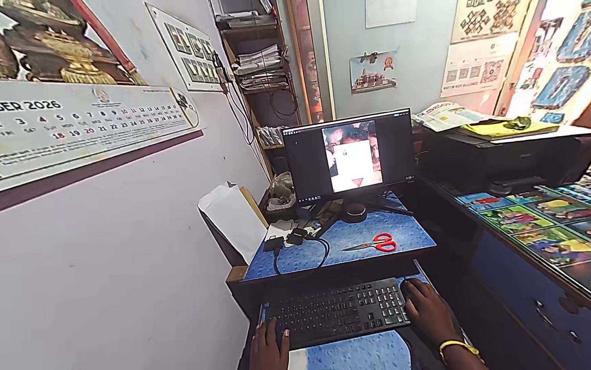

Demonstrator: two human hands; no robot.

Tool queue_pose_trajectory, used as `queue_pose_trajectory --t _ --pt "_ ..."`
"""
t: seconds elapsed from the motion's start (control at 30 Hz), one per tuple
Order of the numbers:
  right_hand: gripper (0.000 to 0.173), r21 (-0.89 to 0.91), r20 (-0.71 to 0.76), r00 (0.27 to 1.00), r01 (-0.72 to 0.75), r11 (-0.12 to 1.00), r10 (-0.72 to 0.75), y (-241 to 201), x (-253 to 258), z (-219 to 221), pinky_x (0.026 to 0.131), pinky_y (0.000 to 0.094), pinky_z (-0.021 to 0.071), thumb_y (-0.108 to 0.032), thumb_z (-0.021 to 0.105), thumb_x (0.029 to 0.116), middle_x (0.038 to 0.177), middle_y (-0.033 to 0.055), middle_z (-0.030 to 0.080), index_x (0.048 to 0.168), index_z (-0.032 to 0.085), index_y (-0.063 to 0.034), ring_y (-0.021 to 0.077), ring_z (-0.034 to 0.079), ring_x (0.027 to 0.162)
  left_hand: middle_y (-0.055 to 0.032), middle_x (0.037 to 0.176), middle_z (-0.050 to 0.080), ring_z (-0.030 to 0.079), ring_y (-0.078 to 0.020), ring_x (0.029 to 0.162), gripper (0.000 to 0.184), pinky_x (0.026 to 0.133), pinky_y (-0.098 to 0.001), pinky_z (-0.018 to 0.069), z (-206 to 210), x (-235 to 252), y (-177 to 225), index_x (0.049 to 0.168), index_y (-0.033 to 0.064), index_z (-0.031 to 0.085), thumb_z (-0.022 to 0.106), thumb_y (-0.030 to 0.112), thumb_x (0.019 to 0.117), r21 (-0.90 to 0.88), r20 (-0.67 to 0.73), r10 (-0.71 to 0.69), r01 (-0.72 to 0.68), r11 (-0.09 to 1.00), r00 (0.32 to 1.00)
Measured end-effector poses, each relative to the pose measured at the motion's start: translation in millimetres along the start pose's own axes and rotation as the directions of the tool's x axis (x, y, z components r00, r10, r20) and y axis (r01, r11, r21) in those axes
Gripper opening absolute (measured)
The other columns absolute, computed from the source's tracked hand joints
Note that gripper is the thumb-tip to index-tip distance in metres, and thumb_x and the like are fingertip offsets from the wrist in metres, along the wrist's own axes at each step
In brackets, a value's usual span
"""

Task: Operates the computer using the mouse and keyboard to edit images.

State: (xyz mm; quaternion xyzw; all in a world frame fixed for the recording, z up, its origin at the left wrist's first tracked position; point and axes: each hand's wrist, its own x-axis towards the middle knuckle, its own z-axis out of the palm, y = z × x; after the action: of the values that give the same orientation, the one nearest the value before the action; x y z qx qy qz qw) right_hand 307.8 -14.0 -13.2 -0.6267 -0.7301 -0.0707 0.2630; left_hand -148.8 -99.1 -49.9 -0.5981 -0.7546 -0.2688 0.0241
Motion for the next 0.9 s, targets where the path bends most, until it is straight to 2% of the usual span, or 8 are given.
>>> queue_pose_trajectory --t 0.07,0.23,0.4,0.7,0.9 --pt "0.044 -0.014 -0.014 0.999 -0.039 0.999 0.039 -1.6 -0.1 0.2 0.102 0.0485 0.0521 -0.037 0.049 0.0934 0.138 0.0076 0.064 0.127 0.071 -0.019 0.0293 0.061 0.125 -0.0305 0.149 0.048 0.044 -0.0482 0.141 0.065 0.118 -0.0587 0.0332 2.0 -0.6 -1.0 0.144 0.0007 0.053 0.041 0.049 0.1024 0.001 -0.005 0.006 -0.006 1.0 1.0" --pt "0.045 -0.023 0.027 0.993 -0.117 0.993 0.117 -6.0 0.0 -7.2 0.101 0.0515 0.0516 -0.038 0.053 0.0887 0.137 0.0104 0.063 0.124 0.072 -0.0165 0.0325 0.058 0.129 -0.0297 0.148 0.049 0.045 -0.0478 0.14 0.067 0.116 -0.0592 0.035 5.7 -1.2 -3.1 0.144 0.0018 0.054 0.039 0.051 0.1021 0.021 -0.036 0.025 -0.024 1.0 0.999" --pt "0.044 -0.033 0.026 0.994 -0.107 0.994 0.108 -6.4 -0.5 -9.0 0.099 0.05 0.0528 -0.04 0.052 0.0882 0.136 0.0076 0.064 0.121 0.072 -0.0192 0.03 0.059 0.127 -0.0293 0.148 0.05 0.045 -0.0477 0.14 0.066 0.116 -0.0603 0.0351 8.8 -1.3 -4.6 0.144 0.0022 0.054 0.038 0.051 0.1016 0.015 -0.053 0.026 -0.025 1.0 0.998" --pt "0.042 -0.028 0.027 0.991 -0.134 0.991 0.134 -9.5 0.3 -12.3 0.1 0.0494 0.0524 -0.038 0.054 0.0885 0.136 0.008 0.063 0.121 0.072 -0.0183 0.0297 0.058 0.128 -0.0287 0.148 0.05 0.046 -0.0476 0.14 0.068 0.115 -0.0606 0.0358 9.0 -0.5 -5.8 0.145 0.0028 0.053 0.037 0.053 0.1013 0.027 -0.051 0.039 -0.037 0.999 0.998" --pt "0.04 -0.047 -0.039 0.995 -0.089 0.995 0.087 -2.5 -0.1 -2.6 0.098 0.049 0.0533 -0.033 0.056 0.0886 0.131 0.0123 0.066 0.119 0.073 -0.0144 0.0329 0.062 0.122 -0.0296 0.147 0.05 0.046 -0.0476 0.14 0.067 0.116 -0.0602 0.0351 9.3 -0.4 -6.1 0.143 0.002 0.054 0.038 0.052 0.1019 0.016 -0.054 0.038 -0.037 0.999 0.998"
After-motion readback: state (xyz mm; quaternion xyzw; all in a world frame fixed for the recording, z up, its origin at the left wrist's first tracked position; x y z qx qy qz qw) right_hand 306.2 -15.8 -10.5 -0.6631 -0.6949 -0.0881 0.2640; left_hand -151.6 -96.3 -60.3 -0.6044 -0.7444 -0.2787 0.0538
